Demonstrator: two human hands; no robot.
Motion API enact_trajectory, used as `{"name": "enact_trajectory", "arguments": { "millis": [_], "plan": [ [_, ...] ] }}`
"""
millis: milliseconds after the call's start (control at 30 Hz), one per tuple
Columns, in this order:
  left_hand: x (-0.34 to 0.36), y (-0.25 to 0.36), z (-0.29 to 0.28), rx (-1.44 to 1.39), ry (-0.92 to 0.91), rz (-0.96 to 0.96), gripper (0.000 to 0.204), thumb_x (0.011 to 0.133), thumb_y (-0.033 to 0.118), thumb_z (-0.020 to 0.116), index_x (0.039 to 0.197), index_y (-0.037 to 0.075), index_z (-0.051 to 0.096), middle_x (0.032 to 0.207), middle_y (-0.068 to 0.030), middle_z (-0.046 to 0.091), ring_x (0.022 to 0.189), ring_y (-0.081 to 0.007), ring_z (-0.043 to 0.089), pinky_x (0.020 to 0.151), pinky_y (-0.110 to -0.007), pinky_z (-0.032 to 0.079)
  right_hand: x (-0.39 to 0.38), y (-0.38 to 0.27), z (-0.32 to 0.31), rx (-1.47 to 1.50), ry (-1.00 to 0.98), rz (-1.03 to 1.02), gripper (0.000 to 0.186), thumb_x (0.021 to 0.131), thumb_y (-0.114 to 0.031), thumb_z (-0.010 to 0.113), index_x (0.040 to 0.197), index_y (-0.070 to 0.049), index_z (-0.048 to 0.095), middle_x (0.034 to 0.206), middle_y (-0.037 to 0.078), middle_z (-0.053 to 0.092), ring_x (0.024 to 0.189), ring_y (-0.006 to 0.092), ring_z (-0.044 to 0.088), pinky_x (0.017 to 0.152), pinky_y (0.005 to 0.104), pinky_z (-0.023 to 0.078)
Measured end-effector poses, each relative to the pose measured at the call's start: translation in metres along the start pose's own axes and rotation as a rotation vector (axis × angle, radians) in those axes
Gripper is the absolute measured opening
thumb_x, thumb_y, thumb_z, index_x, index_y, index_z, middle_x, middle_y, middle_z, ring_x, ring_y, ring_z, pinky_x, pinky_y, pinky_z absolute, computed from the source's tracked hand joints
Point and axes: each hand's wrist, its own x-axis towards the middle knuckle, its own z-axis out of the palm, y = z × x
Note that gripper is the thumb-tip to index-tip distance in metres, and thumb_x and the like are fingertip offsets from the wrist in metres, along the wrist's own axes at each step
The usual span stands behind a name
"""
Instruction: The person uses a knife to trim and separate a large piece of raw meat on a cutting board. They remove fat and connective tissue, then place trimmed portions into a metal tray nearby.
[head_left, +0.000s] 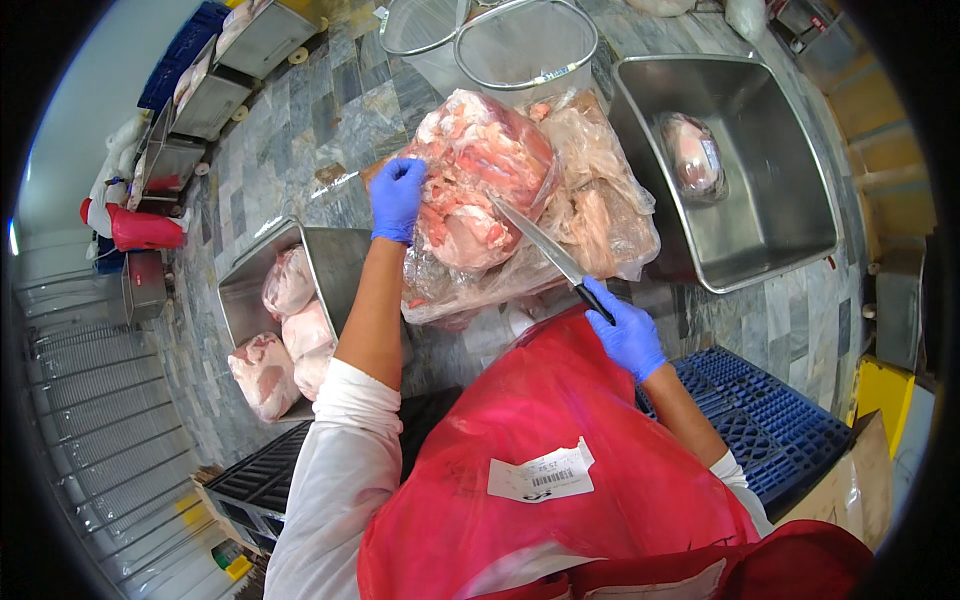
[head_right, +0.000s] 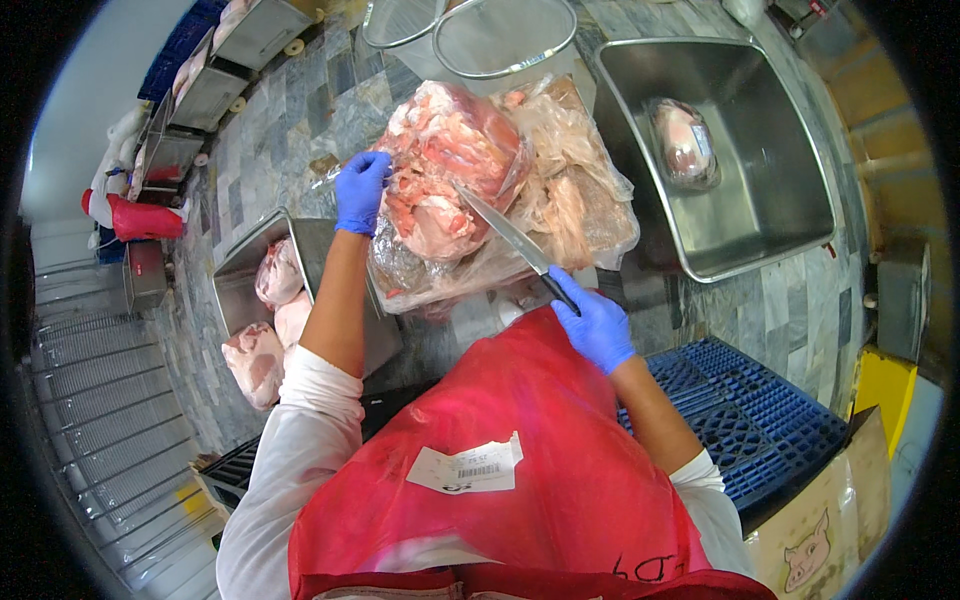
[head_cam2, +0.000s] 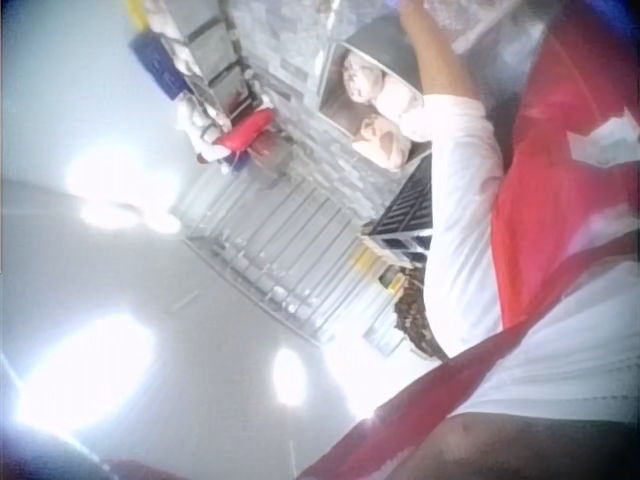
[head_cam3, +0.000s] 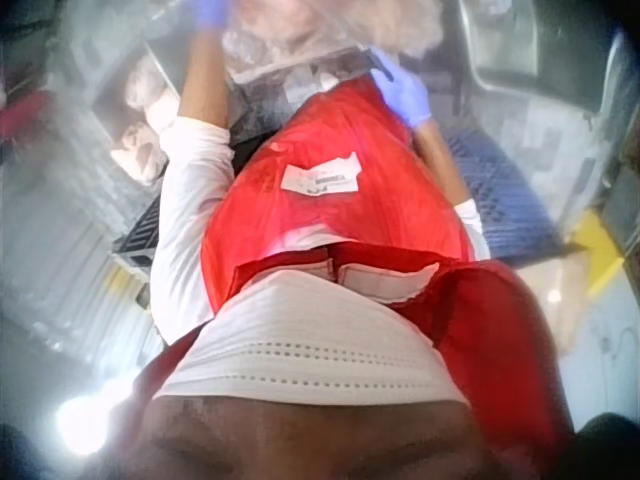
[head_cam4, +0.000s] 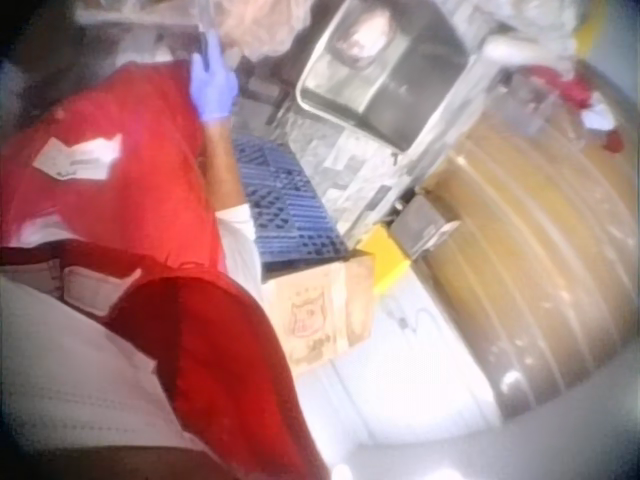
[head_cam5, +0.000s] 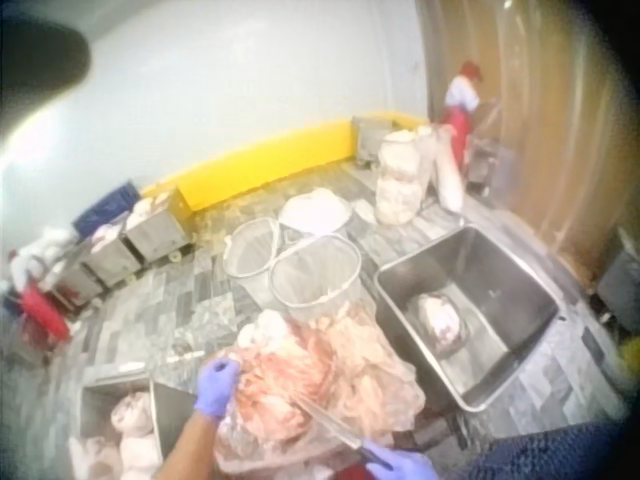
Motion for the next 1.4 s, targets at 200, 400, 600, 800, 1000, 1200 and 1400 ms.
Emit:
{"name": "enact_trajectory", "arguments": {
  "millis": [200, 400, 600, 800, 1000, 1200, 1400],
  "plan": [
    [-0.045, 0.071, 0.029, 0.045, -0.224, 0.056, 0.013, 0.095, 0.014, 0.073, 0.093, 0.001, 0.073, 0.08, -0.0009, 0.069, 0.071, -0.007, 0.062, 0.067, -0.025, 0.051, -0.022, 0.012, -0.03, 0.009, 0.071, 0.012, 0.052, 0.093, -0.022, 0.075, 0.144, -0.023, 0.064, 0.104, 0.019, 0.075, 0.091, 0.0345, 0.075, 0.082, 0.0419, 0.059],
    [-0.067, 0.094, 0.076, 0.066, -0.504, -0.017, 0.018, 0.1, 0.017, 0.069, 0.1, 0.0, 0.075, 0.086, -0.0041, 0.074, 0.072, -0.01, 0.066, 0.067, -0.028, 0.055, -0.043, 0.031, -0.045, 0.302, 0.218, 0.215, 0.049, 0.1, -0.008, 0.067, 0.148, -0.011, 0.06, 0.124, 0.012, 0.076, 0.103, 0.0074, 0.065, 0.09, 0.0277, 0.054],
    [-0.103, 0.047, 0.131, 0.7, -0.533, 0.439, 0.029, 0.092, 0.018, 0.071, 0.113, -0.002, 0.075, 0.096, -0.0188, 0.077, 0.079, -0.0388, 0.073, 0.077, -0.045, 0.059, -0.047, 0.039, -0.052, 0.285, 0.206, 0.32, 0.053, 0.101, -0.003, 0.064, 0.152, -0.006, 0.054, 0.134, 0.01, 0.071, 0.114, 0.0092, 0.063, 0.097, 0.0279, 0.052],
    [-0.146, 0.017, 0.124, 0.706, -0.467, 0.7, 0.035, 0.086, 0.026, 0.078, 0.116, 0.009, 0.075, 0.127, -0.0216, 0.067, 0.115, -0.0412, 0.063, 0.099, -0.049, 0.049, -0.062, 0.048, -0.041, 0.102, 0.213, 0.236, 0.055, 0.094, -0.021, 0.074, 0.147, -0.026, 0.062, 0.091, 0.023, 0.074, 0.075, 0.0259, 0.075, 0.072, 0.0379, 0.058],
    [-0.116, 0.028, 0.055, 0.878, -0.136, 0.752, 0.034, 0.086, 0.029, 0.078, 0.116, 0.014, 0.073, 0.128, -0.0197, 0.063, 0.126, -0.0385, 0.055, 0.112, -0.058, 0.036, -0.061, 0.011, -0.054, 0.076, 0.045, 0.186, 0.054, 0.094, -0.028, 0.073, 0.147, -0.029, 0.061, 0.09, 0.022, 0.073, 0.079, 0.0381, 0.073, 0.075, 0.0442, 0.059],
    [-0.119, -0.005, 0.047, 0.685, -0.096, 0.71, 0.02, 0.087, 0.019, 0.076, 0.105, 0.01, 0.073, 0.114, -0.0152, 0.062, 0.12, -0.0376, 0.057, 0.111, -0.053, 0.038, -0.038, -0.036, -0.065, -0.11, -0.084, 0.075, 0.051, 0.097, -0.031, 0.069, 0.147, -0.031, 0.06, 0.086, 0.018, 0.07, 0.079, 0.0385, 0.07, 0.074, 0.0487, 0.058],
    [-0.087, 0.002, 0.039, 0.504, -0.007, 0.654, 0.034, 0.089, 0.023, 0.077, 0.115, 0.004, 0.069, 0.112, -0.0206, 0.067, 0.105, -0.0385, 0.064, 0.099, -0.05, 0.047, -0.019, -0.06, -0.075, -0.273, -0.1, -0.015, 0.046, 0.098, -0.03, 0.067, 0.144, -0.03, 0.063, 0.085, 0.019, 0.07, 0.078, 0.04, 0.07, 0.072, 0.0511, 0.057]
  ]
}}
